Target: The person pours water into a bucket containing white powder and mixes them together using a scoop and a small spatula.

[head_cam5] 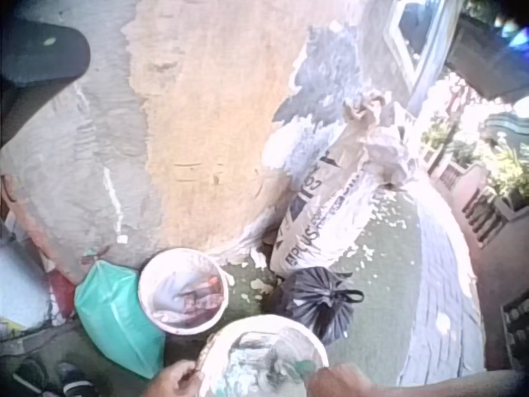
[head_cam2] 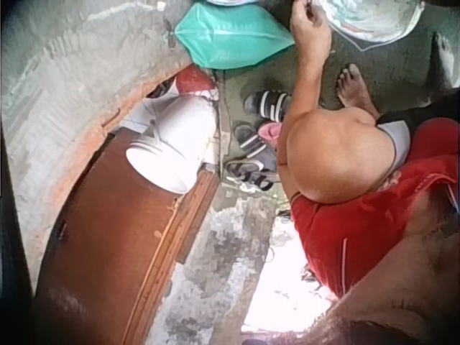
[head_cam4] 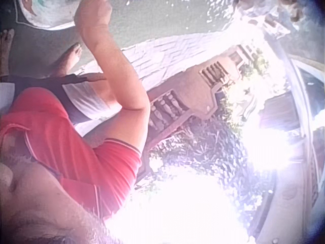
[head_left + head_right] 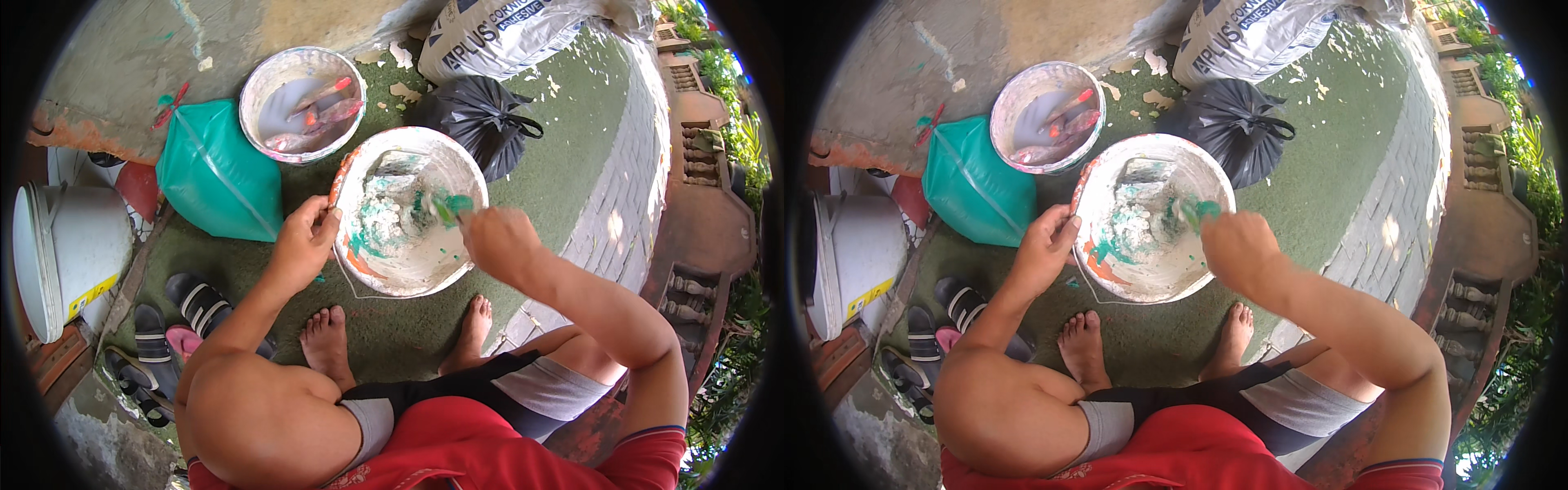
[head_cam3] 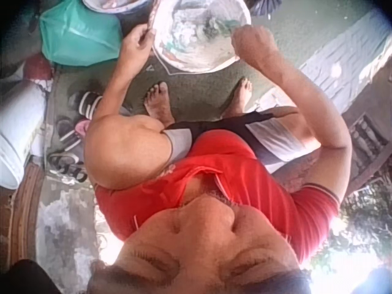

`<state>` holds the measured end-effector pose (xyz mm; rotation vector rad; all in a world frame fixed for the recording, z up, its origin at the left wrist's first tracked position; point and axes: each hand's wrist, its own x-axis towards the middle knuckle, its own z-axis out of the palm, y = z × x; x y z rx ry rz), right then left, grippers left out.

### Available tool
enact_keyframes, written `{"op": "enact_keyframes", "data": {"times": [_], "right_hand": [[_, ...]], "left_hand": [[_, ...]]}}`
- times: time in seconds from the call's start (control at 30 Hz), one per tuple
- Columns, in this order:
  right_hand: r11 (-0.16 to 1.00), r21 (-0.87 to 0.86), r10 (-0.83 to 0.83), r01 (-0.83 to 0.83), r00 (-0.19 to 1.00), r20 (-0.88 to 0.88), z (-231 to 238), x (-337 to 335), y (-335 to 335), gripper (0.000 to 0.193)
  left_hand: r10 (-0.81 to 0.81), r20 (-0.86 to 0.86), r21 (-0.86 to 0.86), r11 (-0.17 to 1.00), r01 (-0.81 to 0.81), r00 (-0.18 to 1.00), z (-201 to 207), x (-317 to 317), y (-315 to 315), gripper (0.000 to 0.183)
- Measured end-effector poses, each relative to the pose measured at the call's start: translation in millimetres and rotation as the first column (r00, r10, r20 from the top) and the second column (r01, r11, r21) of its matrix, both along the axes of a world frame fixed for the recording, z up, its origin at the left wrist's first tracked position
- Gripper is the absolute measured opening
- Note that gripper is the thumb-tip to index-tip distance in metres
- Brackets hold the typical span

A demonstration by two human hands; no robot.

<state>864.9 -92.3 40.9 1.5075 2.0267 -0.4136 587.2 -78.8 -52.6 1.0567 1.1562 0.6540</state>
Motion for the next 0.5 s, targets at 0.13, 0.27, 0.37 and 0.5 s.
{"op": "enact_keyframes", "data": {"times": [0.13, 0.27, 0.37, 0.5], "right_hand": [[0.993, -0.011, -0.115, 0.114, 0.981, -0.16, -25, -17, 9, 0.013], [0.993, 0.107, 0.073, -0.05, 0.971, -0.228, -26, -23, -36, 0.024], [0.998, -0.055, 0.003, -0.007, 0.997, -0.073, 17, -4, 1, 0.025], [1.0, -0.003, 0.028, -0.028, 0.993, -0.115, 31, -20, -4, 0.025]], "left_hand": [[-0.01, 0.021, -0.002, 1.0, 0.01, 1.0, 3, 6, 2, 0.026], [-0.045, 0.01, -0.008, 0.999, 0.045, 0.999, -2, 4, 2, 0.027], [-0.047, -0.007, -0.021, 0.999, 0.047, 0.999, 0, -1, 1, 0.027], [-0.044, 0.017, -0.036, 0.998, 0.044, 0.999, 0, -1, 2, 0.026]]}}
